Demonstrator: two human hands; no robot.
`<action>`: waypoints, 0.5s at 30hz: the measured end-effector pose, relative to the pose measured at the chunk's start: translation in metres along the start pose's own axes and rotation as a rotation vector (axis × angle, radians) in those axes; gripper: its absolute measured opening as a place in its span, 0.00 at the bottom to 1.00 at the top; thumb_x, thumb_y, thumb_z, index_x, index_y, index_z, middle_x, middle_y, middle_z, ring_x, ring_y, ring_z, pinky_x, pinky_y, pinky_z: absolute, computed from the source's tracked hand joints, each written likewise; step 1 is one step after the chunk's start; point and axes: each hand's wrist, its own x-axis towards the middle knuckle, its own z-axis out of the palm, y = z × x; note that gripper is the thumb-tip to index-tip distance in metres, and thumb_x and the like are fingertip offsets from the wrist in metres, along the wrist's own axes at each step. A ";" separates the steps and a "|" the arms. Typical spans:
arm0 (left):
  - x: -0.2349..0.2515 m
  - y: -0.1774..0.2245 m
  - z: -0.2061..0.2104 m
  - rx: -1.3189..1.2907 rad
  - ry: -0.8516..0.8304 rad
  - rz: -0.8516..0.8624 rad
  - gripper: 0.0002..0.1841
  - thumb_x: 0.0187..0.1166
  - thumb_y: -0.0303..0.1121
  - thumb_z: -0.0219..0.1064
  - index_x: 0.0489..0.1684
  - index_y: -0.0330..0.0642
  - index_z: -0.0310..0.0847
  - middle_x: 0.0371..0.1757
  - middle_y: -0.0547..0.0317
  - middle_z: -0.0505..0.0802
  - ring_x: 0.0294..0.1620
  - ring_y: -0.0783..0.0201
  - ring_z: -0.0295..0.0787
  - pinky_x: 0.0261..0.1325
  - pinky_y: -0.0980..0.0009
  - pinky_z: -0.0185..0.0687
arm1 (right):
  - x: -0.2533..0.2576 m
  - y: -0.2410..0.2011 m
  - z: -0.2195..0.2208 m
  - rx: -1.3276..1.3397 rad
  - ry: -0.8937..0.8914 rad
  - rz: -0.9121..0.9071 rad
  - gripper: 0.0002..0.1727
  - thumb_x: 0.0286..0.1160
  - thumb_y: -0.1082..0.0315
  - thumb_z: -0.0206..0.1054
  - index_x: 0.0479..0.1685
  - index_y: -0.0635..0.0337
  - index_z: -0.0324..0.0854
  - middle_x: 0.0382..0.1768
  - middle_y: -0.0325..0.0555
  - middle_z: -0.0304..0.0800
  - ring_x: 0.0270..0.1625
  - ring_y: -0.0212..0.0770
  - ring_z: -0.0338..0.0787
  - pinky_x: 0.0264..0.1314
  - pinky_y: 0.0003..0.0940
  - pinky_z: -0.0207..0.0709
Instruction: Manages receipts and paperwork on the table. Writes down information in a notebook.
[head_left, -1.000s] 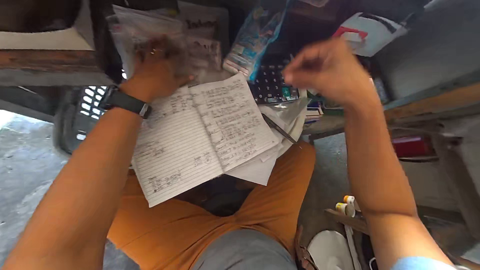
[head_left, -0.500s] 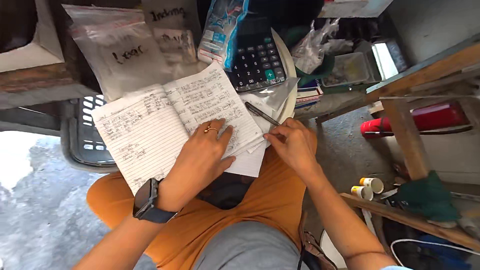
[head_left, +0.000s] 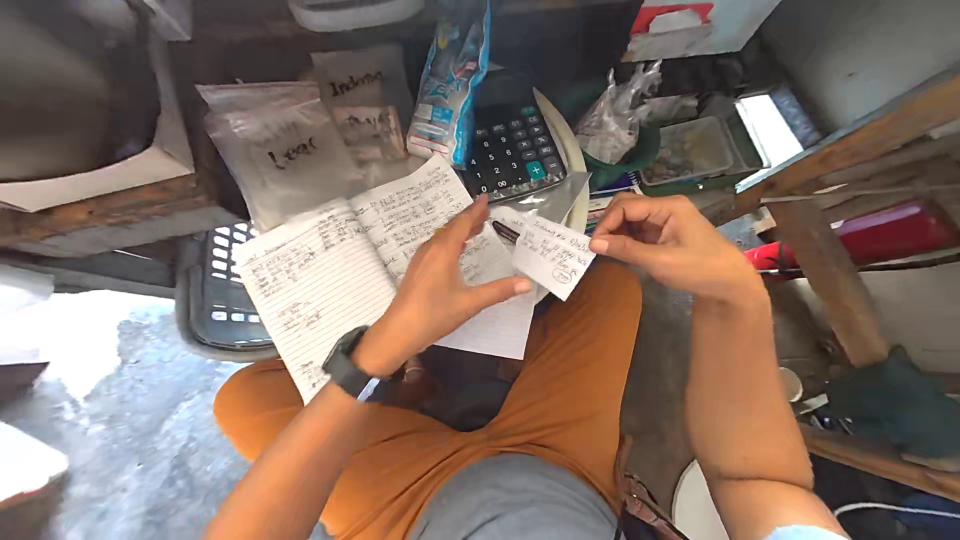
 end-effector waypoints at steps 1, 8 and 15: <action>0.001 0.006 0.000 -0.132 0.001 -0.011 0.50 0.65 0.36 0.82 0.91 0.40 0.56 0.72 0.49 0.86 0.68 0.58 0.86 0.66 0.62 0.85 | 0.007 -0.002 -0.001 0.040 -0.052 -0.029 0.04 0.75 0.68 0.68 0.35 0.55 0.85 0.36 0.29 0.84 0.37 0.17 0.83 0.41 0.13 0.80; -0.008 0.015 -0.004 -0.589 0.088 -0.121 0.24 0.67 0.09 0.70 0.63 0.35 0.78 0.34 0.52 0.92 0.25 0.66 0.88 0.31 0.76 0.87 | 0.040 -0.002 0.018 0.125 -0.091 0.002 0.05 0.83 0.66 0.60 0.39 0.53 0.80 0.27 0.24 0.81 0.27 0.16 0.77 0.30 0.13 0.72; 0.009 -0.002 0.008 -0.474 0.201 -0.156 0.23 0.66 0.18 0.77 0.62 0.30 0.78 0.36 0.56 0.92 0.31 0.71 0.88 0.39 0.74 0.87 | 0.035 0.007 0.087 0.393 0.323 0.201 0.13 0.69 0.75 0.74 0.53 0.60 0.86 0.36 0.37 0.94 0.33 0.28 0.91 0.38 0.26 0.89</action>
